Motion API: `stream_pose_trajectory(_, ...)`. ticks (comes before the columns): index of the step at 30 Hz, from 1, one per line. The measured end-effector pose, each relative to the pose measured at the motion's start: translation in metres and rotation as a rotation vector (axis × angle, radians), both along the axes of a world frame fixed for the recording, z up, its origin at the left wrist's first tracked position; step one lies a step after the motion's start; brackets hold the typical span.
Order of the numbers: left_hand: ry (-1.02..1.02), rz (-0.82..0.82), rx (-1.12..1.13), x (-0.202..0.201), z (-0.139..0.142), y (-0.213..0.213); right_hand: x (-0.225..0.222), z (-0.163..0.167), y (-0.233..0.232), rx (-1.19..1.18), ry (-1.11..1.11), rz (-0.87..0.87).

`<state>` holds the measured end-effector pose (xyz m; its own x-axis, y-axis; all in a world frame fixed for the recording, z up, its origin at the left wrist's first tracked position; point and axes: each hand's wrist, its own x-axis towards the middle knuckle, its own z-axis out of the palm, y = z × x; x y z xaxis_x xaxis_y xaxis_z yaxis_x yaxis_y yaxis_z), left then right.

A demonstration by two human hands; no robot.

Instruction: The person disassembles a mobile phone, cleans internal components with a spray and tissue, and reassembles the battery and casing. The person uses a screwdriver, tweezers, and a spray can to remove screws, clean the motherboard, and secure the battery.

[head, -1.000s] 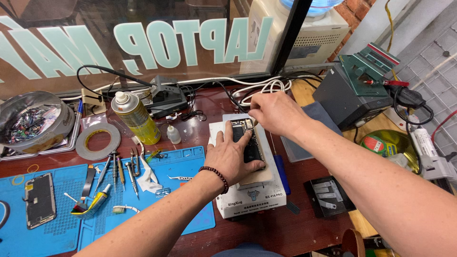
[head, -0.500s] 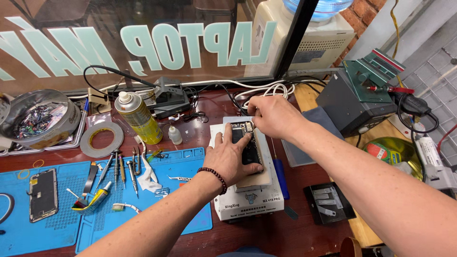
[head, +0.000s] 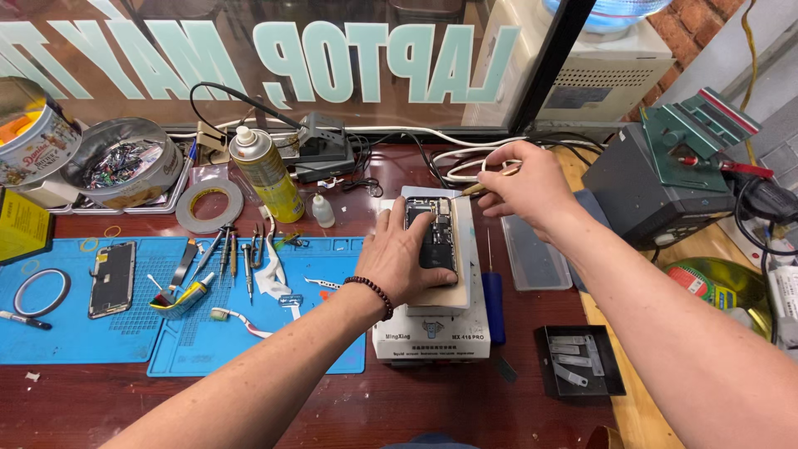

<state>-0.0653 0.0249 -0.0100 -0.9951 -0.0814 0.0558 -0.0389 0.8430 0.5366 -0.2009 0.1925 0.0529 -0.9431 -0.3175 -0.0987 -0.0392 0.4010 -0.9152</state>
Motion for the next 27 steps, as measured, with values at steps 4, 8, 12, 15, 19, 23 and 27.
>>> stream_pose_trajectory(4,0.097,-0.055,-0.091,0.003,-0.003,0.004,0.007,-0.020,0.029,-0.223,-0.173,-0.124)
stream_pose_trajectory(8,0.029,-0.057,-0.113,0.004,-0.003,0.005,0.011,-0.038,0.046,-0.291,-0.244,-0.137)
stream_pose_trajectory(12,-0.004,-0.059,-0.079,0.002,-0.001,0.005,0.012,-0.050,0.052,-0.324,-0.336,-0.162)
stream_pose_trajectory(15,0.014,-0.054,-0.058,0.002,-0.002,0.003,0.013,-0.058,0.050,-0.380,-0.394,-0.142)
stream_pose_trajectory(19,0.317,-0.059,0.085,0.006,-0.017,-0.005,0.014,-0.061,0.047,-0.478,-0.481,-0.114)
stream_pose_trajectory(23,0.242,0.185,0.352,0.005,-0.036,-0.031,0.017,-0.059,0.040,-0.526,-0.507,-0.144)
stream_pose_trajectory(27,0.006,0.299,0.772,-0.013,-0.043,-0.067,0.016,-0.055,0.031,-0.642,-0.495,-0.245)
